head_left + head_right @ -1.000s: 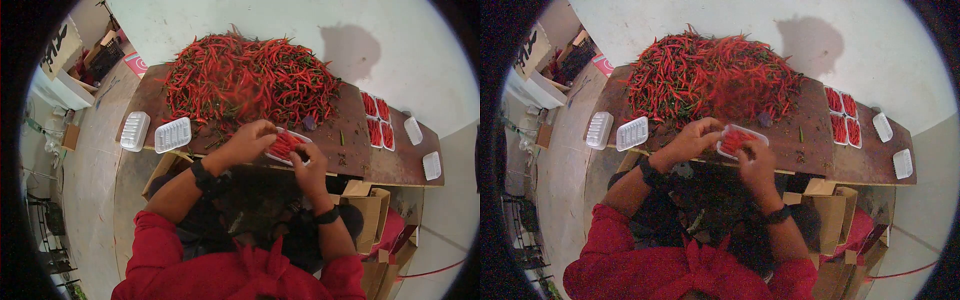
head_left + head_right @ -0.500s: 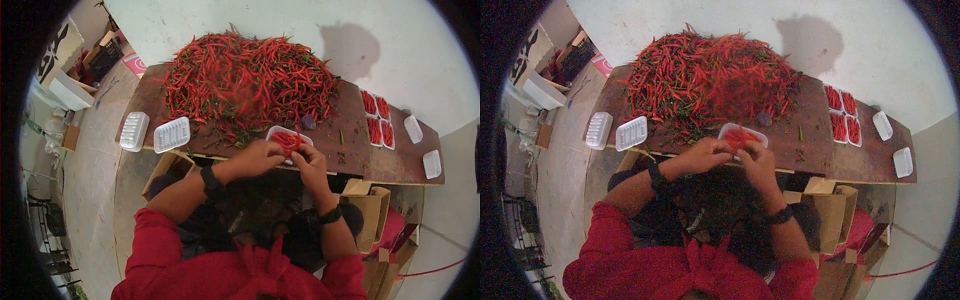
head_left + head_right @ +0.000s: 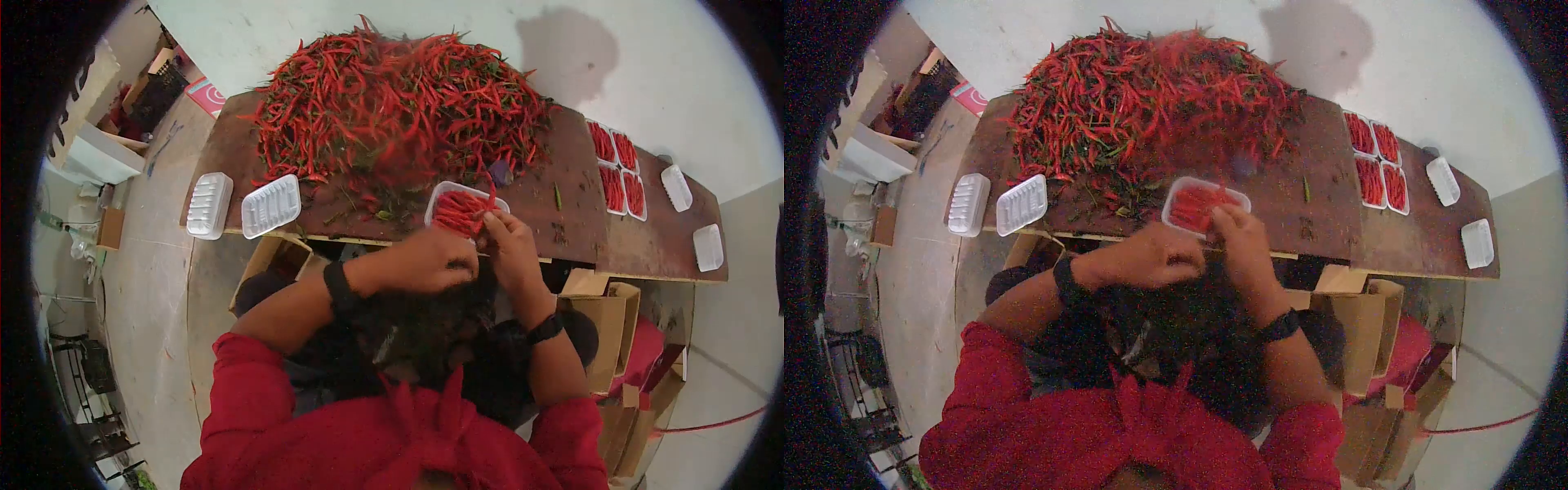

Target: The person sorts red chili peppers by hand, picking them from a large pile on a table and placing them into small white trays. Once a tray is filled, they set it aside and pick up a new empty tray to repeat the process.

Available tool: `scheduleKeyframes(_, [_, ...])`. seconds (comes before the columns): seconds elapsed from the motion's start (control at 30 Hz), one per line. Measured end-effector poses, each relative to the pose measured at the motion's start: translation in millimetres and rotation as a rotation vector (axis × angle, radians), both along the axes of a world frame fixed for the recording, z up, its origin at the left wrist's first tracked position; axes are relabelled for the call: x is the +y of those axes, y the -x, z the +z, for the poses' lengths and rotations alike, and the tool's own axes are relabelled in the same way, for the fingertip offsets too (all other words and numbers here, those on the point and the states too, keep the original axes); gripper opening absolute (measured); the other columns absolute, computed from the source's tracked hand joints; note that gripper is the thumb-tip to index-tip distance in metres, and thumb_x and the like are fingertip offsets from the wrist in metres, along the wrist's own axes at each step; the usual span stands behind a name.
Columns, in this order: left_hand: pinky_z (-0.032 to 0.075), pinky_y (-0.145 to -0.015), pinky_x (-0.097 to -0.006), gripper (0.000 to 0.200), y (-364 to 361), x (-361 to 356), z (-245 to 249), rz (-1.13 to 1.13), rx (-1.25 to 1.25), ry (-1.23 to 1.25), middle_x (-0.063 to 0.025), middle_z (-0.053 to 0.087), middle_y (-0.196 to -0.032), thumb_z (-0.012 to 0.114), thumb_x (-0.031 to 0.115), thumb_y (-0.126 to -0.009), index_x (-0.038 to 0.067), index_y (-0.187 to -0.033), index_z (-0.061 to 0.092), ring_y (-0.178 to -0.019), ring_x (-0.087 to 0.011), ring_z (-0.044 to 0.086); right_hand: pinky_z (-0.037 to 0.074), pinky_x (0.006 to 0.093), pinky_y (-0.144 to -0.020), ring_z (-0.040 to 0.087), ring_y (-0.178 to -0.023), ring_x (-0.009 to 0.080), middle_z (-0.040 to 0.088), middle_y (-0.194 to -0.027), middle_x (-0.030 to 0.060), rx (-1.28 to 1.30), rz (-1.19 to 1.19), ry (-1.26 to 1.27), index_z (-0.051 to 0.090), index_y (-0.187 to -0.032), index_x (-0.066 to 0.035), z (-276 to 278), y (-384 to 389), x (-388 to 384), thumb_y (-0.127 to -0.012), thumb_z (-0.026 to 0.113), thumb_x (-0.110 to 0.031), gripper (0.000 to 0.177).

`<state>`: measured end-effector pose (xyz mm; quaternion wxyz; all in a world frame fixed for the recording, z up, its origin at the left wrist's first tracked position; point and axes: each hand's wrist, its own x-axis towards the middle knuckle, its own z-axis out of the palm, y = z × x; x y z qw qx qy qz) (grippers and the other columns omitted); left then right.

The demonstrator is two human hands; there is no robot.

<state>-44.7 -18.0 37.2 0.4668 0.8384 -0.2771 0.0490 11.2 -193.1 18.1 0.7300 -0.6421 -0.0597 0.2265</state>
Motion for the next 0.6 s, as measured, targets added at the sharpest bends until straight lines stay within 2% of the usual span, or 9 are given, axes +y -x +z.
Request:
scheduleKeyframes(0.07, [0.048,-0.068,-0.0369,0.013,6,-1,1,-0.473,0.279,-0.080,-0.0139,0.063,-0.079,0.063,0.015,-0.080,0.002,-0.082,0.063,-0.075,-0.0291,0.062,0.044,0.0276,-0.066,0.056,-0.072,0.0120,0.063,-0.078,0.0070,-0.030,-0.056,0.082,0.062,-0.097,0.004,5,-3,1,-0.088,0.056,-0.023,0.028])
scheduleKeyframes(0.13, [0.048,-0.068,-0.0370,0.013,6,3,-10,-0.449,0.283,-0.224,-0.0138,0.062,-0.079,0.064,0.015,-0.079,0.003,-0.080,0.063,-0.075,-0.0290,0.062,0.046,0.0280,-0.063,0.059,-0.067,0.0163,0.061,-0.078,0.0072,-0.469,-0.007,0.510,0.062,-0.094,0.002,5,-8,-6,-0.084,0.061,-0.018,0.022])
scheduleKeyframes(0.17, [0.048,-0.067,-0.0371,0.013,7,7,-15,-0.430,0.293,-0.367,-0.0136,0.061,-0.078,0.064,0.016,-0.078,0.003,-0.079,0.062,-0.075,-0.0290,0.061,0.046,0.0280,-0.063,0.059,-0.067,0.0163,0.061,-0.078,0.0072,-0.472,-0.004,0.508,0.062,-0.094,0.002,1,-8,-8,-0.084,0.061,-0.018,0.022])
scheduleKeyframes(0.2, [0.048,-0.067,-0.0371,0.013,6,11,-16,-0.428,0.291,-0.369,-0.0136,0.061,-0.078,0.064,0.016,-0.078,0.003,-0.079,0.062,-0.075,-0.0290,0.061,0.047,0.0309,-0.065,0.061,-0.069,0.0214,0.061,-0.080,0.0103,-0.698,-0.033,0.656,0.063,-0.094,0.001,-2,-6,-10,-0.081,0.063,-0.016,0.021])
scheduleKeyframes(0.23, [0.048,-0.067,-0.0375,0.013,2,17,-16,-0.268,0.230,-0.332,-0.0135,0.060,-0.077,0.064,0.016,-0.077,0.003,-0.079,0.062,-0.075,-0.0292,0.061,0.048,0.0337,-0.067,0.062,-0.072,0.0265,0.062,-0.083,0.0134,-0.925,-0.067,0.801,0.063,-0.094,0.000,-5,-5,-11,-0.077,0.065,-0.014,0.021])
scheduleKeyframes(0.27, [0.048,-0.067,-0.0379,0.014,-1,23,-16,-0.112,0.168,-0.293,-0.0133,0.060,-0.077,0.065,0.017,-0.077,0.003,-0.079,0.062,-0.075,-0.0295,0.060,0.048,0.0337,-0.067,0.062,-0.072,0.0265,0.062,-0.083,0.0134,-0.925,-0.070,0.800,0.063,-0.094,0.000,-6,-4,-12,-0.077,0.065,-0.014,0.021])
scheduleKeyframes(0.33, [0.047,-0.067,-0.0392,0.015,-8,31,-12,-0.016,0.173,-0.251,-0.0133,0.059,-0.078,0.065,0.017,-0.076,0.004,-0.081,0.061,-0.075,-0.0304,0.060,0.048,0.0445,-0.075,0.059,-0.085,0.0371,0.062,-0.092,0.0175,-0.861,0.062,0.835,0.064,-0.094,-0.005,0,0,-11,-0.077,0.060,-0.013,0.019])
scheduleKeyframes(0.4, [0.047,-0.068,-0.0397,0.016,-13,35,-12,0.230,0.085,-0.222,-0.0132,0.059,-0.078,0.065,0.017,-0.076,0.004,-0.083,0.061,-0.076,-0.0308,0.060,0.048,0.0425,-0.073,0.061,-0.082,0.0345,0.062,-0.091,0.0167,-0.906,0.060,0.838,0.065,-0.094,-0.005,-6,-1,-11,-0.076,0.063,-0.011,0.019])
scheduleKeyframes(0.6, [0.046,-0.072,-0.0404,0.018,-19,36,-17,0.272,0.011,-0.276,-0.0146,0.056,-0.083,0.062,0.016,-0.078,0.005,-0.091,0.058,-0.083,-0.0333,0.057,0.048,0.0399,-0.071,0.062,-0.080,0.0320,0.062,-0.089,0.0142,-0.918,0.092,0.858,0.066,-0.090,-0.004,-6,-1,-9,-0.073,0.066,-0.009,0.018])
